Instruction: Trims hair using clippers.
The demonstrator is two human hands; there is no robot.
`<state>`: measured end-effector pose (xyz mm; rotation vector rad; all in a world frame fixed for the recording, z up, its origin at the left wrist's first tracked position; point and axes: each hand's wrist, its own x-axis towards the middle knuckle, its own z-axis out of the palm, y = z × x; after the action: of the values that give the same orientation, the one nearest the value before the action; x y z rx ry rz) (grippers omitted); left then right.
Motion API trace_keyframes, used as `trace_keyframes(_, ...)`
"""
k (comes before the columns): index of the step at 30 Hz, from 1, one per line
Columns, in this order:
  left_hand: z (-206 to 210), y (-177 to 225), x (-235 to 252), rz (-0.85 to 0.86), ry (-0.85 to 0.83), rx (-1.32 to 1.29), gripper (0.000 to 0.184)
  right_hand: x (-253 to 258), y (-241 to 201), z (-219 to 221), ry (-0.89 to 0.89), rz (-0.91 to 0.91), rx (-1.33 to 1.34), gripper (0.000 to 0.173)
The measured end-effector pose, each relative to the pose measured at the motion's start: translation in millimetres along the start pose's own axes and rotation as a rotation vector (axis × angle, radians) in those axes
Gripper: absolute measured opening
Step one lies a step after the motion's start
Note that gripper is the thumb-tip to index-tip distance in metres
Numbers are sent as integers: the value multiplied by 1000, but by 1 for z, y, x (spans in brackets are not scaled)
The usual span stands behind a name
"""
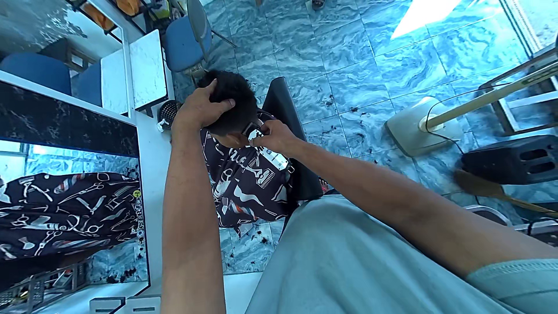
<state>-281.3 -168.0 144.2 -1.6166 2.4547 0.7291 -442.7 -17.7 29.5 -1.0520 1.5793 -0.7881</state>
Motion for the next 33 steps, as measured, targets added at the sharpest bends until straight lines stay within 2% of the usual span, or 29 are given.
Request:
trace_keyframes(6, 0, 0, 1, 5, -12, -1, 85, 0, 1, 4, -1, 5, 96, 53)
trace_keyframes(10, 0, 2, 0, 4, -4, 22, 84, 1, 11, 0, 0, 75, -7, 44)
trace_keyframes(15, 2, 2, 1, 11, 5, 17, 86, 1, 5, -1, -22, -15, 65, 52)
trace_keyframes(19, 2, 2, 2, 2, 3, 28, 86, -1, 2, 0, -9, 27, 4, 47)
trace_keyframes(23, 3, 3, 2, 8, 10, 41, 88, -3, -2, 8, 9, -11, 61, 53)
trace_keyframes(27, 1, 8, -2, 23, 20, 64, 88, -8, -6, 17, 42, 53, 55, 61)
trace_keyframes(30, 3, 12, -6, 18, 25, 84, 87, -13, -14, 26, 74, 27, 142, 60)
trace_keyframes(33, 4, 14, -10, 26, 28, 80, 88, -17, -13, 29, 85, 55, 122, 58)
